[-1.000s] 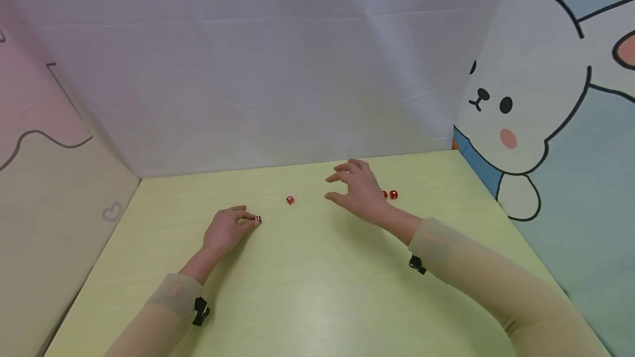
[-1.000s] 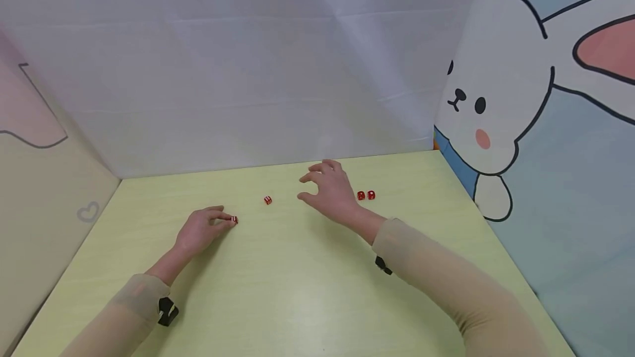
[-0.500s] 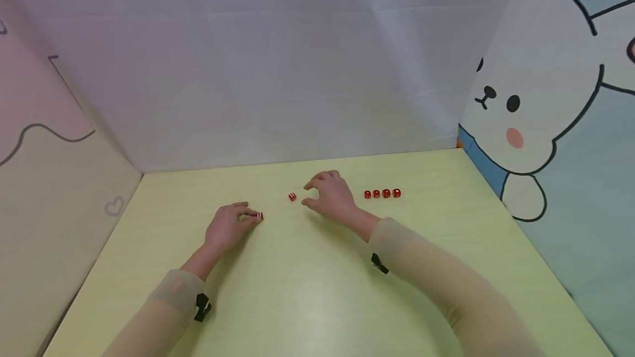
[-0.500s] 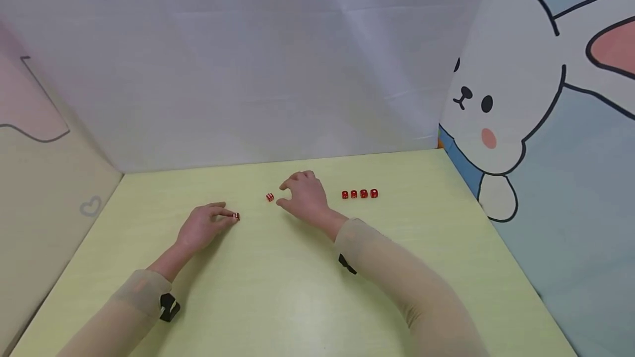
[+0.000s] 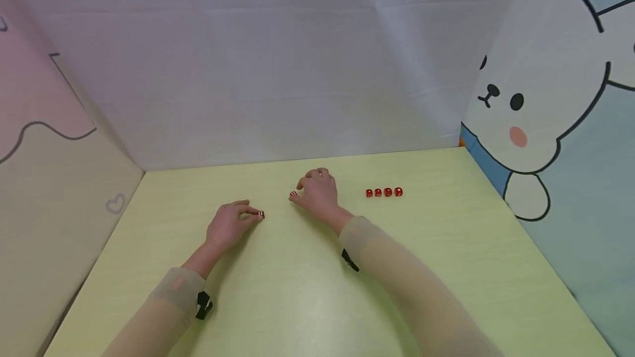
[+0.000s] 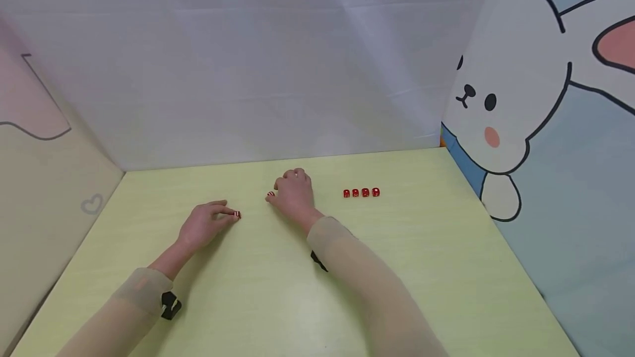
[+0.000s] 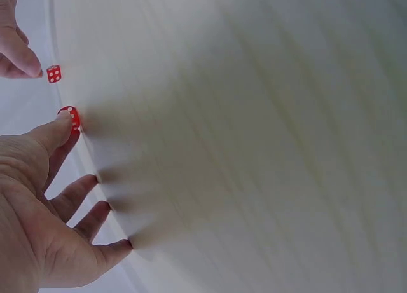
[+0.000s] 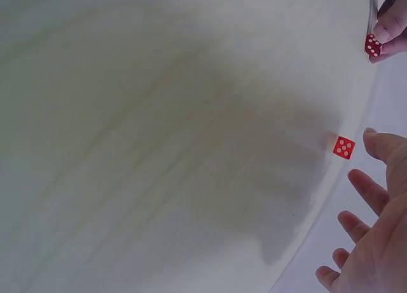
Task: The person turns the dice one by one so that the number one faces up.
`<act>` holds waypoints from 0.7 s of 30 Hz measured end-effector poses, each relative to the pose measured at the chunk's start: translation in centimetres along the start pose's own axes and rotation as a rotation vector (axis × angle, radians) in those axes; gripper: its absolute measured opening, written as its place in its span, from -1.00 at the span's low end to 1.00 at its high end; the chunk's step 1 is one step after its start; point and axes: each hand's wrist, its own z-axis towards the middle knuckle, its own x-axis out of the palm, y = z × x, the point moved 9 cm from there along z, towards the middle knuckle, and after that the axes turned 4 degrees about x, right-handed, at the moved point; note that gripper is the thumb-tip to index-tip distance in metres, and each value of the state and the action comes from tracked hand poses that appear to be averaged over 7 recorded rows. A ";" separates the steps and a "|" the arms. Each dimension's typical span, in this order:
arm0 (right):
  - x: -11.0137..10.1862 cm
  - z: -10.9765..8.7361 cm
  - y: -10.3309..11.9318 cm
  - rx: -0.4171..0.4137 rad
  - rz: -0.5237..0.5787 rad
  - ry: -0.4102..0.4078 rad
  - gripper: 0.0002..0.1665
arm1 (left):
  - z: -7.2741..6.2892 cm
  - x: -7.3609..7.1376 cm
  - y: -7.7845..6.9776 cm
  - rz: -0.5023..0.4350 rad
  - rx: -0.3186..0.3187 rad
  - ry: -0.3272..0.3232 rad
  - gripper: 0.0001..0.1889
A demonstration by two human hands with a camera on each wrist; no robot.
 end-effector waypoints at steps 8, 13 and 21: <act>0.8 0.7 0.9 0.008 -0.053 -0.018 -0.67 | 0.0 -0.1 0.0 -0.003 -0.011 -0.001 -0.73; 0.7 0.7 1.4 0.019 -0.081 -0.016 -0.72 | 0.0 -0.1 0.0 0.004 -0.018 0.007 -0.72; 0.8 0.8 0.9 0.051 -0.120 -0.002 -0.72 | -0.1 -0.1 -0.2 0.000 -0.016 0.012 -0.72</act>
